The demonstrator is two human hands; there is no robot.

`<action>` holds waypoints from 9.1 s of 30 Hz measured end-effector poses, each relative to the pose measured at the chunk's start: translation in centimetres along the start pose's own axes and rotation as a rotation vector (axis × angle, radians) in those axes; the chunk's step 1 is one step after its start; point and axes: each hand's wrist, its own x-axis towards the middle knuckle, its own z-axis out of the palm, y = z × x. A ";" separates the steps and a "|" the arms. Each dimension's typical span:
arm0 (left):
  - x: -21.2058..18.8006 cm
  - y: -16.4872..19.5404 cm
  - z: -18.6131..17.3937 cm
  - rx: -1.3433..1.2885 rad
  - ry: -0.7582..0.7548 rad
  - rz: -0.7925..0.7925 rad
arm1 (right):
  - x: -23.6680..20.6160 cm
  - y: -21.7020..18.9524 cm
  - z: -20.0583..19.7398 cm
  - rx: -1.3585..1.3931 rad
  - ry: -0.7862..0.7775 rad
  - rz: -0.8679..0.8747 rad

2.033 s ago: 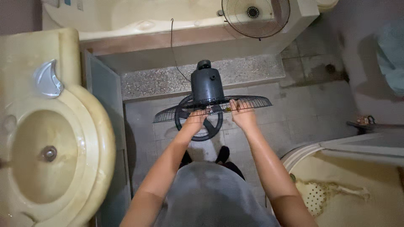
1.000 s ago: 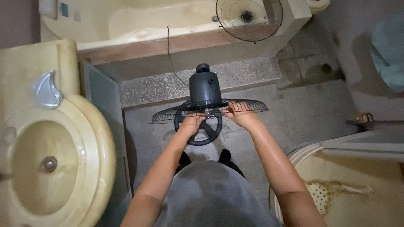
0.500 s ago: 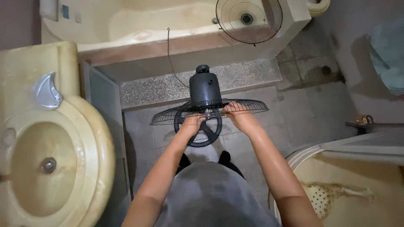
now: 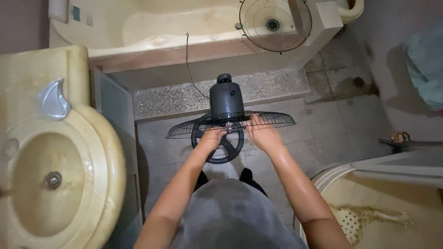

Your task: The person services a standing fan on the bathroom floor, using a screwdriver to loosen the blade cap and remove the front grille. They carry the grille and blade cap to the sink, handle small fasteners there, then return to the fan and continue unscrewing the blade cap.

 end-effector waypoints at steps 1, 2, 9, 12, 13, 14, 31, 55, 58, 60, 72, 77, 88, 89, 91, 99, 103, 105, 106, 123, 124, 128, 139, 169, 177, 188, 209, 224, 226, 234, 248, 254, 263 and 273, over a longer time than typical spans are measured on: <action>0.0 0.0 0.0 -0.017 -0.040 -0.042 | 0.0 0.0 0.2 -0.063 0.030 -0.003; 0.1 0.1 -0.1 -0.035 -0.080 -0.084 | 0.0 0.1 0.3 -0.126 0.059 -0.007; -0.2 0.5 -0.3 -0.069 0.039 -0.001 | 0.4 0.7 0.0 -0.158 0.045 -0.020; -0.2 0.2 -0.3 -0.050 0.023 0.041 | 0.4 0.7 0.0 -0.101 0.047 0.003; -0.1 0.2 -0.2 -0.045 0.001 0.034 | 0.4 0.7 0.0 -0.090 0.049 0.007; 0.0 0.1 -0.1 -0.040 -0.021 0.028 | 0.4 0.7 -0.1 -0.079 0.052 0.011; 0.0 0.1 0.1 -0.036 0.024 0.021 | 0.4 -0.5 -3.4 0.309 -0.049 -0.127; -0.1 -0.2 -0.2 -0.023 0.067 0.029 | 0.3 -3.3 -0.9 0.120 0.071 0.244; -0.7 -0.1 0.0 -0.024 0.105 0.067 | -0.1 -2.8 -0.7 -0.110 0.048 0.233; -0.8 0.1 -0.1 -0.016 0.051 0.004 | -0.2 -2.4 -0.5 -0.133 0.052 0.209; -0.9 0.2 0.1 -0.061 0.021 -0.006 | 0.2 -2.5 -3.3 0.203 -0.074 0.172; -0.7 0.6 -0.1 -0.020 -0.016 -0.046 | 0.2 -2.9 -5.0 0.424 -0.140 0.154; -0.4 0.1 0.1 -0.004 0.065 0.047 | -0.1 -1.1 -2.7 0.383 0.041 -0.108; -0.4 0.1 0.1 -0.013 0.056 0.044 | -0.1 -1.2 -2.9 0.453 0.003 -0.099; -0.6 0.4 -0.2 -0.030 0.058 0.050 | -0.1 -1.5 -3.6 0.418 -0.078 -0.066; -0.1 1.0 -0.5 -0.067 0.068 0.064 | 0.7 -3.0 -4.9 0.316 -0.045 0.025; -0.3 0.5 -0.2 -0.049 0.021 -0.010 | 0.6 -3.5 -3.5 0.065 0.088 0.022; -0.3 0.3 -0.2 -0.032 0.015 -0.010 | 0.6 -3.3 -3.1 0.004 0.032 0.076; -0.4 0.3 -0.2 -0.039 0.031 0.014 | 0.6 -3.1 -2.9 -0.002 -0.009 0.096; -0.6 1.1 -0.8 -0.053 -0.043 -0.099 | 0.1 -1.4 -4.2 0.341 -0.031 -0.027; -0.6 1.1 -0.9 -0.053 -0.026 -0.069 | 0.1 -1.4 -4.3 0.366 -0.003 -0.056; -0.7 0.7 -0.8 -0.027 0.002 -0.016 | 0.3 -1.3 -4.3 0.258 0.013 -0.228; -0.7 1.2 -0.9 -0.037 0.016 -0.012 | 0.1 -1.2 -5.3 0.236 -0.025 -0.202; -13.1 1.7 -1.7 -0.119 0.190 -0.050 | -11.6 -2.5 -0.3 1.608 -0.019 0.611; -24.5 0.7 0.7 -0.493 0.425 -0.419 | -13.9 -7.3 2.9 2.038 -0.716 0.541; -45.0 -3.0 0.7 -1.256 0.982 -0.400 | -15.7 -27.6 9.9 1.226 -0.810 -0.220; -79.7 -15.2 -12.9 -0.567 1.484 -0.737 | -23.8 -71.1 16.6 0.989 -0.951 -0.683; -97.4 -25.5 -24.3 -0.200 1.125 -0.894 | -24.9 -92.7 20.6 0.620 -0.866 -0.753; -97.5 -27.1 -25.4 -0.185 1.102 -0.911 | -24.1 -94.0 22.1 0.633 -0.861 -0.776; -98.4 -32.7 -28.3 -0.099 1.017 -1.026 | -21.6 -97.6 27.9 0.611 -0.882 -0.789; -97.7 -36.7 -30.0 -0.050 0.903 -1.149 | -20.7 -99.9 30.4 0.687 -0.917 -0.591; -97.8 -36.1 -30.1 -0.033 0.870 -1.158 | -21.0 -99.8 30.0 0.611 -0.851 -0.629; -97.7 -32.1 -31.1 0.053 0.934 -1.063 | -21.0 -96.5 29.2 0.638 -0.682 -0.646; -88.3 -26.6 -30.0 0.140 0.866 -0.661 | -20.8 -85.4 25.1 0.864 -0.683 -0.292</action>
